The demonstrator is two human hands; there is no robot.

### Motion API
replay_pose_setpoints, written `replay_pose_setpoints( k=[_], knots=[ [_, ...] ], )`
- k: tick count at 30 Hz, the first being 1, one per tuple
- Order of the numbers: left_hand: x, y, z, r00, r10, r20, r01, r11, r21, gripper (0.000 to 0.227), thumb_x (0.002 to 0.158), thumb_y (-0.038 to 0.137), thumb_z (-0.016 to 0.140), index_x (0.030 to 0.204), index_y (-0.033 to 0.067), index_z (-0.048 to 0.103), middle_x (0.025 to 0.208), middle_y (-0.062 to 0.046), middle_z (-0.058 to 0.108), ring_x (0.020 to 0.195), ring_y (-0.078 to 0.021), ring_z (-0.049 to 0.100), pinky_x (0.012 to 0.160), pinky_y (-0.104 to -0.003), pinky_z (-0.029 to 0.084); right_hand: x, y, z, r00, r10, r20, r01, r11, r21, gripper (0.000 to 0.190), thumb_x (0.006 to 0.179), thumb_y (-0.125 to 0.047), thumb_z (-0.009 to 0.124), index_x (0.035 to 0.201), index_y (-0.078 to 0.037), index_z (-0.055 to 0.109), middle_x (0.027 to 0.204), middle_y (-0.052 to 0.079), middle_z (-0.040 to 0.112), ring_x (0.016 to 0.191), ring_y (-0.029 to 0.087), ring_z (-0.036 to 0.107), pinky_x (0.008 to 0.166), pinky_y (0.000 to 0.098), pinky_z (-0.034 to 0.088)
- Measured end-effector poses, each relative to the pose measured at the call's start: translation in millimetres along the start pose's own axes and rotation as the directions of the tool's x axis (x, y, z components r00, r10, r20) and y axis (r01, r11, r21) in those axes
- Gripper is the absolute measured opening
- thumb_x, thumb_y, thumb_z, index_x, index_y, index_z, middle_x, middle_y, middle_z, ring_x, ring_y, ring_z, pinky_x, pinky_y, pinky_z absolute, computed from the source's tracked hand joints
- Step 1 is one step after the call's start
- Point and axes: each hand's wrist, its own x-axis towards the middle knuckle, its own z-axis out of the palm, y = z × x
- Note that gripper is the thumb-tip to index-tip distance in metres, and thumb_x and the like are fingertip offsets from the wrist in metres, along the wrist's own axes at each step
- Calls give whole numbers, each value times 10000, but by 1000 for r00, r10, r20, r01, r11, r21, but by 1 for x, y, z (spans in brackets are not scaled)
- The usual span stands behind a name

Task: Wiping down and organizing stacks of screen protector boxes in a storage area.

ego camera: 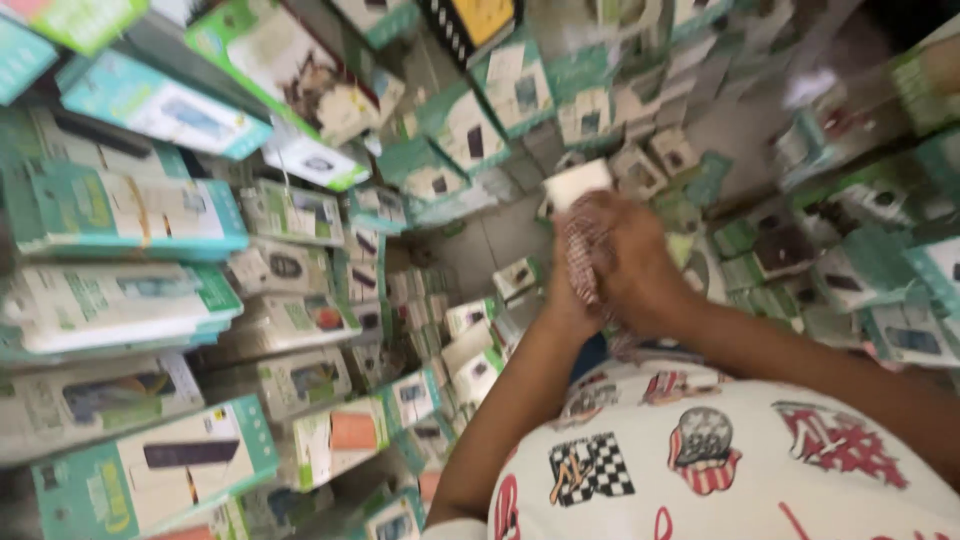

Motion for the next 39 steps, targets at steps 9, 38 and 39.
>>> replay_pose_setpoints(
  k=[9, 38, 39],
  knots=[
    [44, -40, -30, 989, 85, -124, -80, 996, 41, 743, 986, 746, 549, 1455, 175, 627, 1453, -159, 609, 1285, -401, 609, 1060, -565, 510, 38, 12, -22, 998, -56, 22, 58, 989, -134, 361, 1054, -184, 549, 1390, -88, 639, 1530, 211, 488, 1349, 484, 535, 1111, 584, 434],
    [-85, 40, 111, 967, 252, 24, -253, 966, 51, 762, 1031, 695, 496, 1281, -10, 641, 1201, -134, 709, 1121, -214, 701, 1018, -338, 559, 26, 41, 7, 988, -153, 24, 155, 973, -171, 367, 956, -127, 582, 1301, -174, 699, 1535, 194, 534, 1256, 452, 616, 1062, 519, 491],
    [-89, 48, 122, 967, 248, 60, -251, 967, 47, 749, 1139, 605, 368, 1353, -90, 546, 1265, -119, 660, 1218, -150, 656, 1068, -239, 516, 25, 34, 17, 984, -176, 1, 175, 978, -111, 333, 978, -145, 560, 1281, -159, 695, 1566, 212, 493, 1267, 467, 603, 1025, 539, 500]
  ],
)
